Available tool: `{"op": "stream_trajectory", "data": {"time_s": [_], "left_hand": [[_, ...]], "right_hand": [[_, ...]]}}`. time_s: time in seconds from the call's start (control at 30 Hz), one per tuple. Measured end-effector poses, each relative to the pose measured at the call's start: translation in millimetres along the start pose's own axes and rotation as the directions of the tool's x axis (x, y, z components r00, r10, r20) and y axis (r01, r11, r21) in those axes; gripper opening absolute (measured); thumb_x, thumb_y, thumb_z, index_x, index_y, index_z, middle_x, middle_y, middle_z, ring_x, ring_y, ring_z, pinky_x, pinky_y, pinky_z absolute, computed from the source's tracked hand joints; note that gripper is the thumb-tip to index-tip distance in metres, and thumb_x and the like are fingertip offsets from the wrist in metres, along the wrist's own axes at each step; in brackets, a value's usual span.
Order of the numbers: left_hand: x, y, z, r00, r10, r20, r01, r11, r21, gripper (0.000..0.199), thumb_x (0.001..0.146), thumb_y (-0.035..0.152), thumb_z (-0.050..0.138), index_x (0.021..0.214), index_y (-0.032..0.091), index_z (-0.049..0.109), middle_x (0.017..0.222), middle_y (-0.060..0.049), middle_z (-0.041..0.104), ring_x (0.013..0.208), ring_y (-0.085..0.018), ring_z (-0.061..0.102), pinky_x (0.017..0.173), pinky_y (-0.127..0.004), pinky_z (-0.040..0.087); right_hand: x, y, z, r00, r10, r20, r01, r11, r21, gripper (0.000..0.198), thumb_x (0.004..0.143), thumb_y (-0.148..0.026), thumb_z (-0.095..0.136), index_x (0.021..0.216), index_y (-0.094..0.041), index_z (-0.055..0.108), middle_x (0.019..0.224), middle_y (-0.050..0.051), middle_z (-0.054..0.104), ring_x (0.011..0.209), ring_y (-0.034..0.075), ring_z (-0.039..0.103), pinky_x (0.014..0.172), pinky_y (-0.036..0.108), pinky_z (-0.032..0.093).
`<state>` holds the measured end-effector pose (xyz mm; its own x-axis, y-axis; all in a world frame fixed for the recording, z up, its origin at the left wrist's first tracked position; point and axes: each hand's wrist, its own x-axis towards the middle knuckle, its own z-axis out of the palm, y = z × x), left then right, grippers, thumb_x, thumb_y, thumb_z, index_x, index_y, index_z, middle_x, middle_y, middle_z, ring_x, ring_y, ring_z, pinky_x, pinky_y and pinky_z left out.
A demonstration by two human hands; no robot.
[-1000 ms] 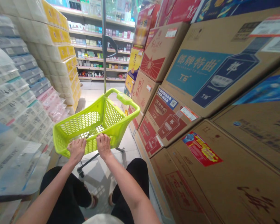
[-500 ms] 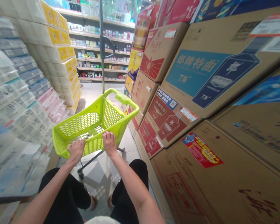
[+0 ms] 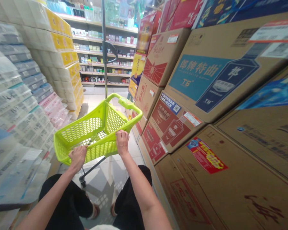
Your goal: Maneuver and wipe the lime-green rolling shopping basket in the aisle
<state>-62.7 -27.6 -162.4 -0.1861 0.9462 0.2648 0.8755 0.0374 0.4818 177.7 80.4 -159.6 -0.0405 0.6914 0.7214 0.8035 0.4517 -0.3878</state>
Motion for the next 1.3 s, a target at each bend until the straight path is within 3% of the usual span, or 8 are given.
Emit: {"op": "stream_trajectory", "data": {"time_s": [0.2, 0.4, 0.53, 0.6, 0.9, 1.03, 1.13, 1.3], "left_hand": [[-3.7, 1.0, 2.6, 1.0, -0.005, -0.012, 0.005, 1.0, 0.017, 0.05, 0.098, 0.046, 0.019, 0.114, 0.027, 0.062, 0.102, -0.005, 0.066, 0.099, -0.024, 0.051, 0.097, -0.048, 0.026], [-5.5, -0.5, 3.6, 1.0, 0.001, -0.02, 0.0, 1.0, 0.018, 0.047, 0.097, 0.047, 0.021, 0.112, 0.029, 0.062, 0.105, -0.004, 0.066, 0.1, -0.023, 0.052, 0.096, -0.048, 0.027], [-8.4, -0.7, -2.1, 1.0, -0.001, -0.014, 0.002, 1.0, 0.021, 0.047, 0.097, 0.048, 0.022, 0.112, 0.028, 0.062, 0.107, -0.005, 0.066, 0.101, -0.025, 0.052, 0.097, -0.048, 0.027], [-10.0, -1.3, -3.8, 1.0, 0.0, -0.017, 0.0, 1.0, 0.024, 0.048, 0.096, 0.048, 0.022, 0.113, 0.028, 0.062, 0.107, -0.006, 0.066, 0.101, -0.025, 0.053, 0.097, -0.049, 0.026], [-8.4, -12.0, -0.3, 0.999, 0.012, -0.037, -0.01, 0.999, 0.041, 0.048, 0.097, 0.047, 0.023, 0.114, 0.026, 0.062, 0.105, -0.005, 0.066, 0.101, -0.024, 0.052, 0.097, -0.048, 0.026], [-6.3, -13.4, -0.8, 0.999, 0.015, -0.036, -0.012, 0.997, 0.075, 0.047, 0.097, 0.046, 0.023, 0.114, 0.025, 0.062, 0.103, -0.004, 0.066, 0.099, -0.022, 0.052, 0.096, -0.045, 0.026], [-5.5, -14.0, -1.3, 0.999, 0.011, -0.043, -0.008, 0.996, 0.084, 0.045, 0.097, 0.044, 0.025, 0.114, 0.026, 0.063, 0.104, -0.003, 0.066, 0.098, -0.022, 0.053, 0.095, -0.044, 0.026], [-6.0, -17.3, 1.1, 0.998, 0.008, -0.058, -0.003, 0.997, 0.076, 0.043, 0.097, 0.043, 0.027, 0.113, 0.026, 0.063, 0.101, -0.003, 0.066, 0.097, -0.022, 0.053, 0.095, -0.044, 0.026]], "right_hand": [[20.3, 6.3, -13.0, 0.964, 0.218, -0.154, -0.219, 0.976, 0.008, 0.016, 0.083, -0.008, 0.046, 0.092, -0.02, 0.053, 0.107, 0.011, 0.053, 0.106, 0.026, 0.043, 0.095, 0.044, 0.036], [-18.4, -11.6, -1.2, 0.996, -0.076, 0.05, 0.067, 0.986, 0.155, 0.026, 0.082, -0.005, 0.043, 0.098, -0.022, 0.054, 0.11, 0.008, 0.054, 0.105, 0.021, 0.046, 0.093, 0.037, 0.039], [15.7, 13.9, -19.4, 0.956, 0.169, -0.24, -0.153, 0.985, 0.086, 0.023, 0.083, -0.008, 0.042, 0.1, -0.02, 0.05, 0.112, 0.011, 0.052, 0.12, 0.025, 0.043, 0.103, 0.048, 0.031], [34.1, 25.3, -25.0, 0.941, 0.187, -0.282, -0.178, 0.982, 0.058, 0.023, 0.084, -0.009, 0.041, 0.101, -0.02, 0.049, 0.115, 0.012, 0.051, 0.124, 0.026, 0.04, 0.105, 0.05, 0.027], [-24.8, 40.8, -4.2, 0.993, 0.12, -0.012, -0.118, 0.987, 0.109, 0.023, 0.074, -0.004, 0.045, 0.089, -0.02, 0.048, 0.104, 0.01, 0.049, 0.106, 0.025, 0.046, 0.093, 0.045, 0.04], [12.8, 46.1, -25.0, 0.955, 0.231, -0.188, -0.2, 0.965, 0.172, 0.023, 0.079, -0.011, 0.046, 0.099, -0.021, 0.048, 0.115, 0.011, 0.047, 0.119, 0.025, 0.041, 0.104, 0.048, 0.031], [45.6, 44.1, -29.0, 0.95, 0.204, -0.238, -0.155, 0.966, 0.207, 0.024, 0.082, -0.014, 0.045, 0.105, -0.022, 0.047, 0.124, 0.012, 0.045, 0.126, 0.024, 0.037, 0.108, 0.048, 0.027], [7.6, 38.7, 3.0, 0.931, 0.339, -0.137, -0.295, 0.918, 0.266, 0.025, 0.08, -0.015, 0.042, 0.104, -0.02, 0.046, 0.118, 0.013, 0.046, 0.123, 0.025, 0.037, 0.106, 0.048, 0.03]]}}
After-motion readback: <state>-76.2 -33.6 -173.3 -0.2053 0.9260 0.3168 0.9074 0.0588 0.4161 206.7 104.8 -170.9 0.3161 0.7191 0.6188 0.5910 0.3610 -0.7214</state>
